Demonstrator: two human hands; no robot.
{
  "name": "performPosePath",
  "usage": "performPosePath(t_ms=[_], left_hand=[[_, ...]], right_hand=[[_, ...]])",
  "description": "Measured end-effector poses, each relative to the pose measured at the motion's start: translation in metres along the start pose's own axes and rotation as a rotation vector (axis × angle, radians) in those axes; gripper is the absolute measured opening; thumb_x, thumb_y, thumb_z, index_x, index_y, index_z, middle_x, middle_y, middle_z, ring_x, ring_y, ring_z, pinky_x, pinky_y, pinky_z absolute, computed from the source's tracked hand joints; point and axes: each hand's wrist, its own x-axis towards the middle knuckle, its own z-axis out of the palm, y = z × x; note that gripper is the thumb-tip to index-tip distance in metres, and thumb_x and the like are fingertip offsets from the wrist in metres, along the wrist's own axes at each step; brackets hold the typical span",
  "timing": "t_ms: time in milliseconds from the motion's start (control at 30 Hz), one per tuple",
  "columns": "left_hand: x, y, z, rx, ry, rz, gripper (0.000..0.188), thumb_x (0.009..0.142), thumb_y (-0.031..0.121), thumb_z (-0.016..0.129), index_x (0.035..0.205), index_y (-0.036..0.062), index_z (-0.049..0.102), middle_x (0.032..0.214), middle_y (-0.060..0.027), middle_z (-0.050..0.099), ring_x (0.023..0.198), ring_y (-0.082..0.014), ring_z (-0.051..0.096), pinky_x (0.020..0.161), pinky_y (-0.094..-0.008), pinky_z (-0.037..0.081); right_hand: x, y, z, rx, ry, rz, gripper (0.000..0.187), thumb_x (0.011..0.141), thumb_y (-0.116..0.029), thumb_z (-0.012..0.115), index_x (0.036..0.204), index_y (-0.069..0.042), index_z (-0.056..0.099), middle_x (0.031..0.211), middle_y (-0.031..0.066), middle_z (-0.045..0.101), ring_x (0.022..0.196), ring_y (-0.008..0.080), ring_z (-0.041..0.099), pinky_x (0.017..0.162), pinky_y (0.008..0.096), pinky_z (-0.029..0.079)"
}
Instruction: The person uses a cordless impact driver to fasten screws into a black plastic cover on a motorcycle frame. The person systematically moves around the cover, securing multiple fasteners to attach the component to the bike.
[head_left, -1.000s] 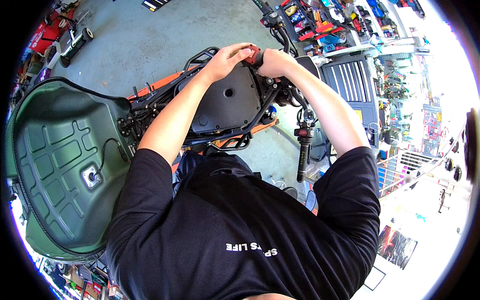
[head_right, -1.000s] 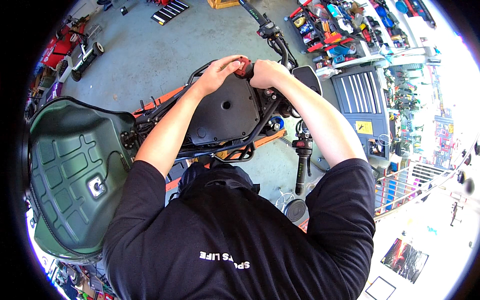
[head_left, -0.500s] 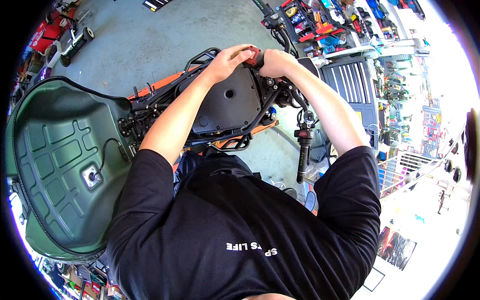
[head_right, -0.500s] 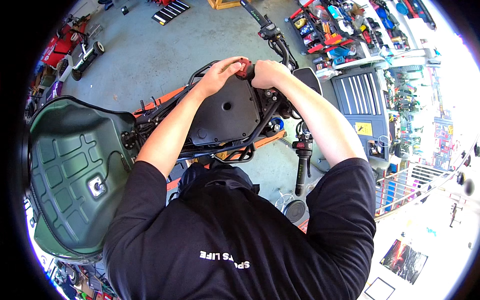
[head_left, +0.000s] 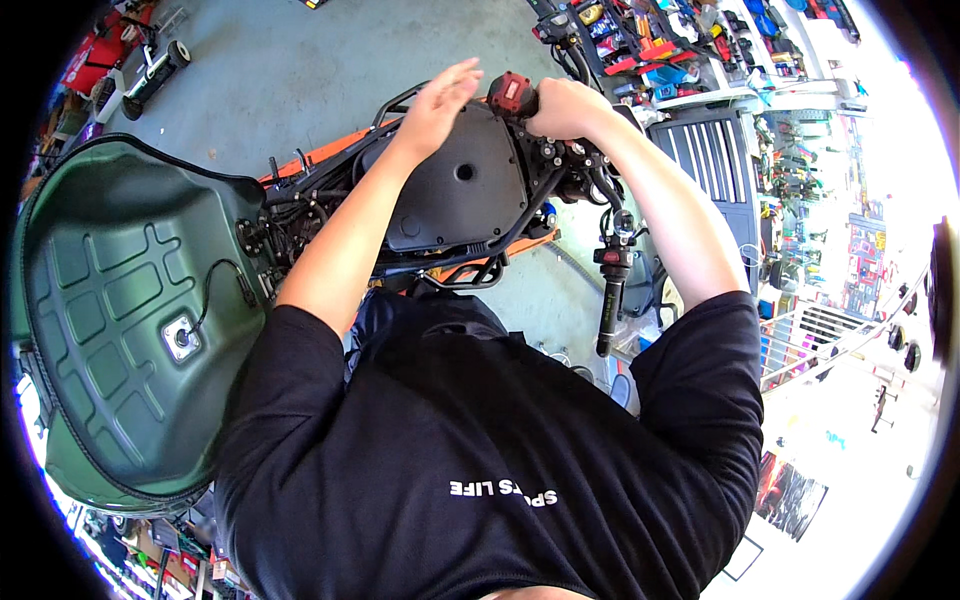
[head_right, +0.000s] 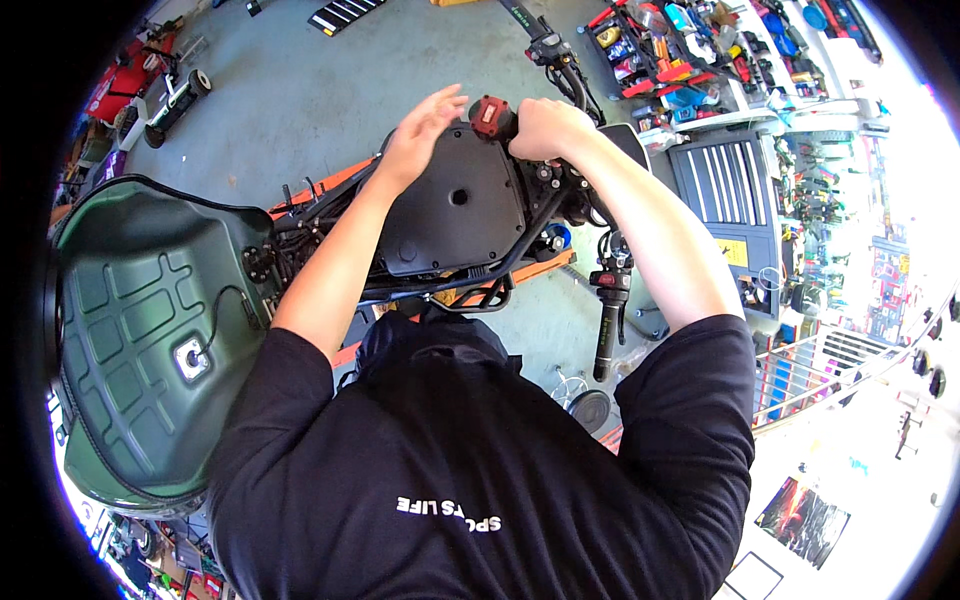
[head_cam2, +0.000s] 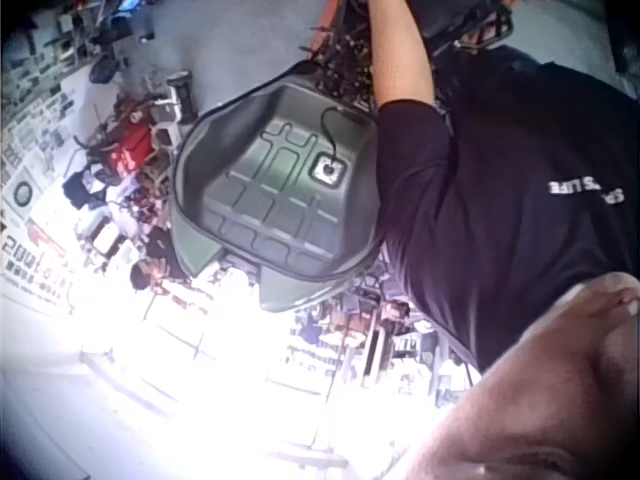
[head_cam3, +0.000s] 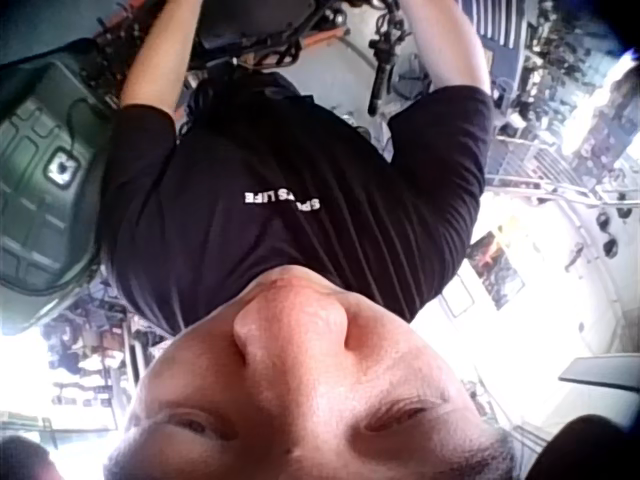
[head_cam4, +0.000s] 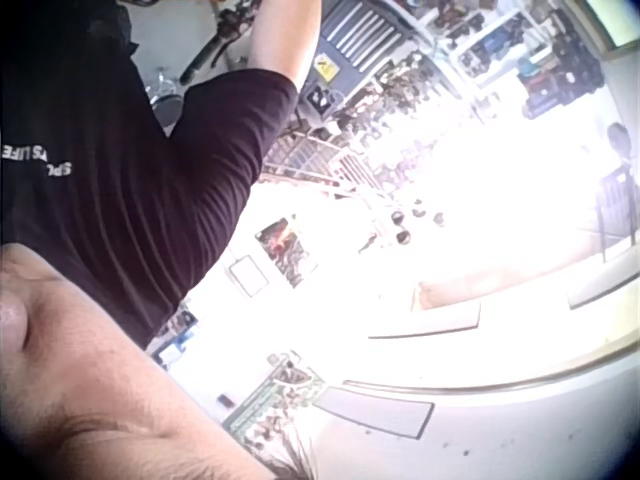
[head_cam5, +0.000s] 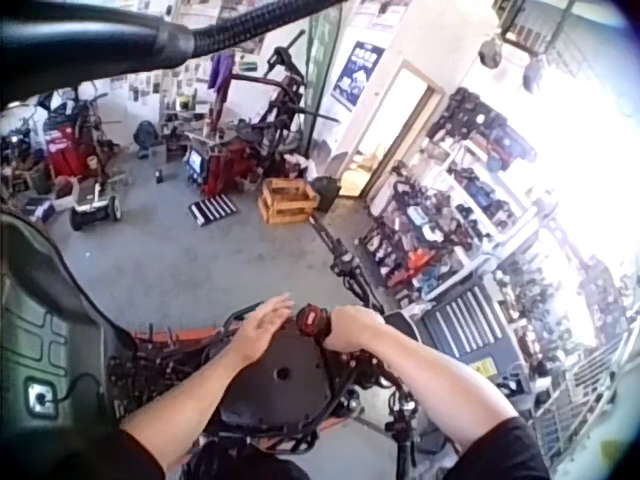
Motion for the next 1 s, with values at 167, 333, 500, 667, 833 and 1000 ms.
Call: performPosePath(t_ms=[167,333,500,667,833,1000], left_hand=[[-0.073,-0.046,-0.041,0.028,0.299,-0.104,0.040,0.122,0.027,0.058,0.148,-0.0006,0.069,0.127,-0.0092,0.079,0.113,-0.0156,0.074,0.102,-0.0317,0.057],[-0.169,-0.077,-0.058,0.209,0.395,-0.211,0.025,0.116,0.014,0.065,0.135,0.0015,0.075,0.103,-0.0051,0.079,0.089,-0.0124,0.072,0.086,-0.0302,0.060],[-0.239,-0.063,-0.054,0.503,0.205,-0.304,0.023,0.112,0.011,0.068,0.131,0.0033,0.077,0.107,-0.0102,0.082,0.088,-0.0188,0.076,0.085,-0.0332,0.061],[-0.279,-0.062,-0.058,0.634,0.081,-0.420,0.031,0.106,0.013,0.072,0.136,0.0076,0.077,0.103,-0.0081,0.078,0.085,-0.0213,0.076,0.081,-0.0367,0.060],[-0.300,-0.056,-0.048,0.750,-0.054,-0.317,0.045,0.109,0.017,0.069,0.154,0.0168,0.070,0.104,-0.0093,0.072,0.086,-0.0279,0.074,0.082,-0.0402,0.061],[-0.311,-0.050,-0.041,0.710,-0.227,-0.382,0.047,0.111,0.024,0.064,0.157,0.0166,0.066,0.118,-0.0149,0.074,0.105,-0.0386,0.075,0.095,-0.0505,0.061]], right_hand=[[-0.054,-0.003,-0.023,0.193,-0.003,0.013,0.041,0.084,-0.031,0.076,0.101,0.006,0.081,0.089,0.0252,0.082,0.092,0.0403,0.084,0.088,0.0483,0.066],[-0.111,0.006,0.015,0.368,0.029,-0.033,0.040,0.082,-0.030,0.078,0.101,0.006,0.079,0.088,0.0294,0.079,0.093,0.0458,0.082,0.089,0.0514,0.065],[-0.164,-0.030,0.049,0.407,-0.121,-0.065,0.028,0.082,-0.024,0.078,0.094,0.002,0.078,0.084,0.0253,0.079,0.087,0.0441,0.080,0.084,0.0501,0.064],[-0.176,-0.055,0.082,0.286,-0.198,-0.106,0.027,0.084,-0.027,0.075,0.093,-0.002,0.077,0.082,0.0222,0.078,0.086,0.0433,0.080,0.086,0.0523,0.062],[-0.178,-0.067,0.101,0.226,-0.148,-0.103,0.028,0.085,-0.028,0.076,0.095,-0.002,0.078,0.085,0.0241,0.079,0.089,0.0460,0.079,0.089,0.0539,0.063],[-0.178,-0.080,0.104,0.246,-0.135,-0.071,0.027,0.082,-0.022,0.079,0.092,0.003,0.076,0.084,0.0264,0.077,0.090,0.0469,0.078,0.087,0.0528,0.062]])
